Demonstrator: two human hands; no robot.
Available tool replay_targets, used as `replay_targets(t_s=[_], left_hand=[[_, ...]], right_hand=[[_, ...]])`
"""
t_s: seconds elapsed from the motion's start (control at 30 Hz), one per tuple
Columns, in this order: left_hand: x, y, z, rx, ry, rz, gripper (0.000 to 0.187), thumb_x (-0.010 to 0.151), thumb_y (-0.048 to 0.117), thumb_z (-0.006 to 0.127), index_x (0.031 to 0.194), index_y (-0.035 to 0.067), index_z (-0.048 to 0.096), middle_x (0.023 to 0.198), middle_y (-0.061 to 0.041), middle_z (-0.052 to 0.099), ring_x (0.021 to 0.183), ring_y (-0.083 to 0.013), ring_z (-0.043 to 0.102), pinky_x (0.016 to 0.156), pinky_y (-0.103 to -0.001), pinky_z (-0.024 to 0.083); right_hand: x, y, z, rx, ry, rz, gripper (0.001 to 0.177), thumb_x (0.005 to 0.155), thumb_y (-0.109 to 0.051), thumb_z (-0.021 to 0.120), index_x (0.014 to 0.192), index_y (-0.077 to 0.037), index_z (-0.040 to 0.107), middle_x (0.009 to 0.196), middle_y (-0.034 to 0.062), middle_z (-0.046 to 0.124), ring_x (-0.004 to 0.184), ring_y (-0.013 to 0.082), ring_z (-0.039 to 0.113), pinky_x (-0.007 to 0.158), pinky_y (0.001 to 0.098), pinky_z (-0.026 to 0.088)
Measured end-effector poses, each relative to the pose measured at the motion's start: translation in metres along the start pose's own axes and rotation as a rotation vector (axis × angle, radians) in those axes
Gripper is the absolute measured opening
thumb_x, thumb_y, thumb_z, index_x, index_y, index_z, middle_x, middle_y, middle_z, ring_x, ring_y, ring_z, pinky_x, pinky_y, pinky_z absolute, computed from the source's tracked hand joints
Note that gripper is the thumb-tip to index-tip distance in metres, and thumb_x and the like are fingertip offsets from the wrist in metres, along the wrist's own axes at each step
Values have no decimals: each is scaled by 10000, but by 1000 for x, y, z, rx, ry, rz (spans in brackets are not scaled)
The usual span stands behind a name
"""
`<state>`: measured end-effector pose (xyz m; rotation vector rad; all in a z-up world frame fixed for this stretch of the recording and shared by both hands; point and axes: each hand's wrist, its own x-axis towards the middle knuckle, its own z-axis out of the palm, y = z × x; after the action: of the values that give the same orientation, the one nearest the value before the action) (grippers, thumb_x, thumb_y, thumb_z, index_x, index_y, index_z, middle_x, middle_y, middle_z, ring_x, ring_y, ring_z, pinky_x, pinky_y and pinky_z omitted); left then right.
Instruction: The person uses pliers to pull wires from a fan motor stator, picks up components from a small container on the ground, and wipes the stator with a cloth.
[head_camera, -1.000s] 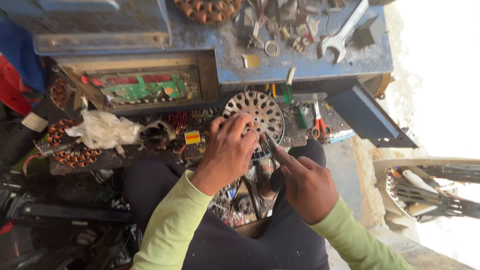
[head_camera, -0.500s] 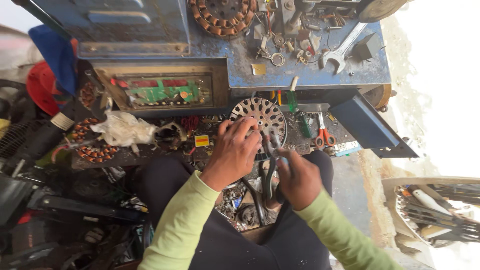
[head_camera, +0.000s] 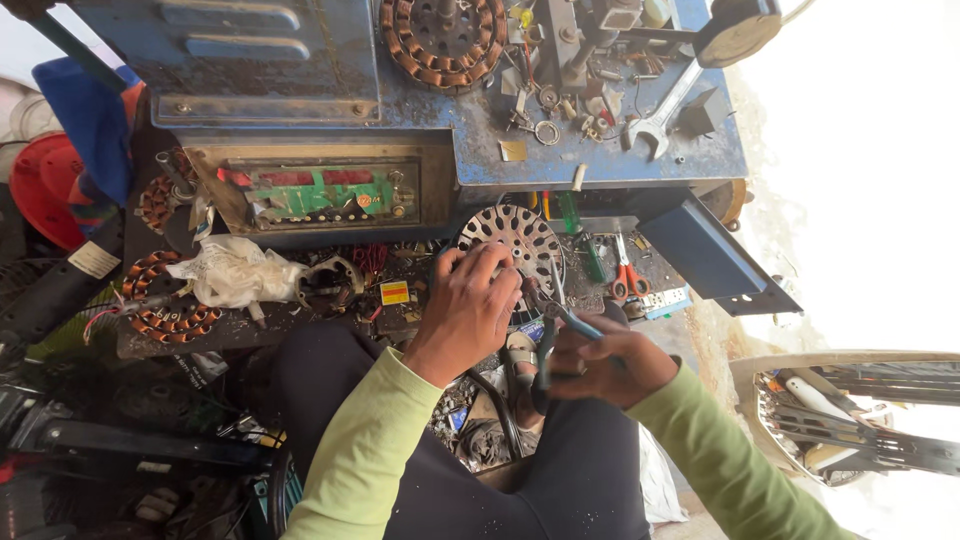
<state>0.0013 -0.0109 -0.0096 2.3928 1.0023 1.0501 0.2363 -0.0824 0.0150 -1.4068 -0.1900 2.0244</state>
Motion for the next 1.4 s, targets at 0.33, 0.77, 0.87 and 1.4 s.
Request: replay_targets(t_s=[0.33,0.77,0.87,1.4], left_hand=[[3,5,9,5,82,-68,98,968,135,631,1029,58,634,1145,-82,626,1082,-246,643,955,-476,379],[11,18,26,93,211,-206,130,985,183,615,978,55,634,1114,-87,646,1085,-250,637,965,-471,377],[10,18,25,75,196,-207,125,982,180,616,959,60,638,1082,-74,639,1087,-244,639,971,-470,378],[29,5,11,-81,384,-114,224,1029,145,585,1206,21,644,1230,-129,680,1142,-299,645,950,-462,430]], right_hand=[[21,15,-32,188,-644,91,732,647,-123,610,1361,10,517,1243,180,554,1134,339,576,940,473,492],[12,-14,-13,-173,-389,132,972,559,-85,527,1520,-50,385,1216,202,593,1095,387,627,938,663,544],[14,-13,-19,-244,-327,121,899,609,-29,513,1504,-51,425,1178,201,589,1040,361,623,901,625,578],[26,17,-19,-201,-147,50,192,759,26,586,901,-89,527,705,-3,473,482,93,397,380,256,259]])
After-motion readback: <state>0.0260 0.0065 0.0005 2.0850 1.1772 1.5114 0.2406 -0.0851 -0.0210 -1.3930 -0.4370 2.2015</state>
